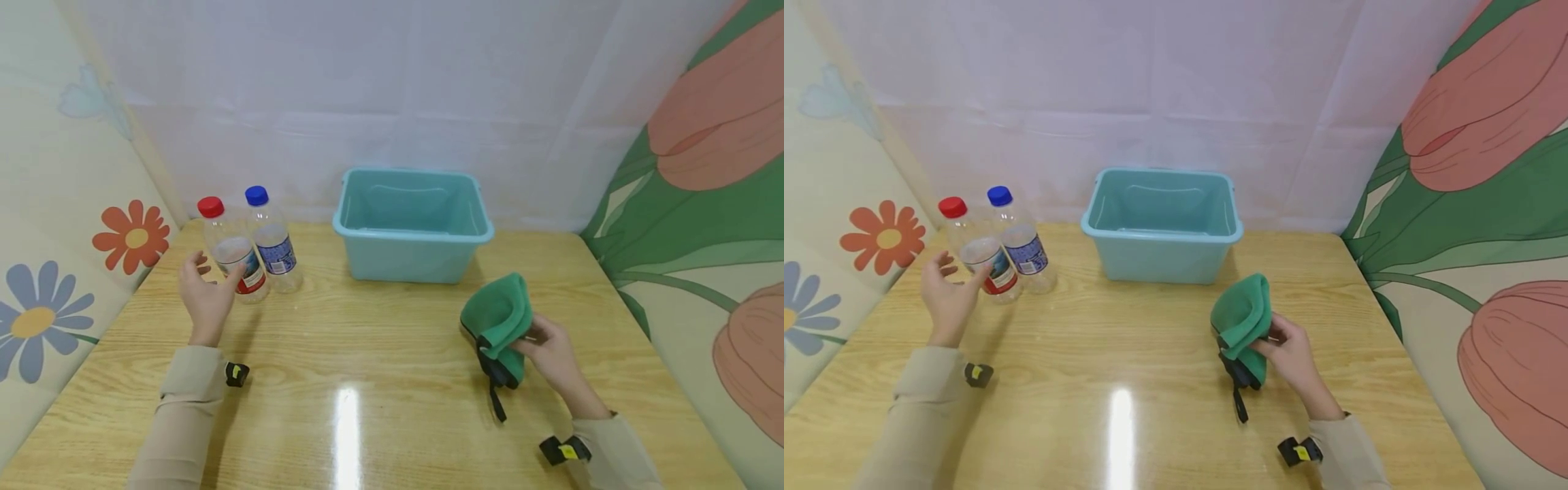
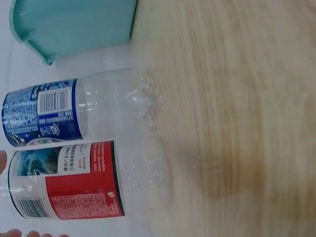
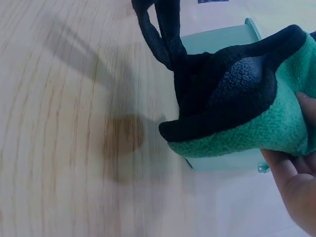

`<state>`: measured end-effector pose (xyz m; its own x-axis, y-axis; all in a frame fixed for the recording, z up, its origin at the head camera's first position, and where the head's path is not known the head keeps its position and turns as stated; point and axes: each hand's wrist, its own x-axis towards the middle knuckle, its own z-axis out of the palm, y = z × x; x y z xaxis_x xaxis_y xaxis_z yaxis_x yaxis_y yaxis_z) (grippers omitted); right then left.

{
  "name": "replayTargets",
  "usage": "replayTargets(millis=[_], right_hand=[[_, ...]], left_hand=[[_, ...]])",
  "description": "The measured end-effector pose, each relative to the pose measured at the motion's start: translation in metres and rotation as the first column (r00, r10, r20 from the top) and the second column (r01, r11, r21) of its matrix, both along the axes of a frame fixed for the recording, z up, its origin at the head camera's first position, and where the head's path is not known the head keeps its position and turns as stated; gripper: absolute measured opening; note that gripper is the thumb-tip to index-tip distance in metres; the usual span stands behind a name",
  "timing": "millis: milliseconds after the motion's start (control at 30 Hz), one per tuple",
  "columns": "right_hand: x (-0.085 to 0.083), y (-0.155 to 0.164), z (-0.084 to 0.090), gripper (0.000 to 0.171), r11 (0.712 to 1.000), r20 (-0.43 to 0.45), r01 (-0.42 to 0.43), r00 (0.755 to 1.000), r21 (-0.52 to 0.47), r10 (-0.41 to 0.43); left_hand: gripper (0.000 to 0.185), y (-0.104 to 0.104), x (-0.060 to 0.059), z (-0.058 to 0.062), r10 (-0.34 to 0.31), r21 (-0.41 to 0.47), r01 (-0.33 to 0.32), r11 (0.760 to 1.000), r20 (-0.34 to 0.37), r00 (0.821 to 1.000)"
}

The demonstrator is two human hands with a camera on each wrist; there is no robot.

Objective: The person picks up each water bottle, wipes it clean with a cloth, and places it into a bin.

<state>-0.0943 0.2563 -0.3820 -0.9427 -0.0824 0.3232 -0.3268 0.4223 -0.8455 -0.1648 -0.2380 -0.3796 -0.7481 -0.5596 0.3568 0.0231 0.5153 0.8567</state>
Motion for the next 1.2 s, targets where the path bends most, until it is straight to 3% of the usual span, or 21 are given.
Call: replayTargets(millis=[200, 367, 633, 900, 1200], right_hand=[[0.001, 0.000, 0.000, 0.029, 1.000, 0.009, 0.014, 1.000, 0.018, -0.014], [0.001, 0.000, 0.000, 0.029, 1.000, -0.003, 0.009, 1.000, 0.009, -0.009], [0.000, 0.000, 0.001, 0.031, 1.000, -0.002, 0.003, 1.000, 0.004, -0.003], [-0.001, 0.002, -0.002, 0.031, 1.000, 0.006, 0.010, 1.000, 0.024, -0.010], [-0.001, 0.003, -0.004, 0.031, 1.000, 0.016, -0.003, 1.000, -0.003, 0.003]], left_hand=[[0.079, -0.008, -0.008, 0.002, -0.081, 0.062, 0.077, 0.995, 0.077, 0.994], [0.075, -0.014, -0.016, -0.001, -0.127, 0.093, 0.121, 0.988, 0.063, 0.990], [0.068, -0.017, -0.021, -0.007, -0.162, 0.055, 0.160, 0.986, 0.043, 0.986], [0.070, -0.017, -0.015, -0.007, -0.151, 0.059, 0.149, 0.987, 0.030, 0.988], [0.073, -0.014, 0.006, 0.001, -0.163, 0.080, 0.154, 0.985, 0.122, 0.979]])
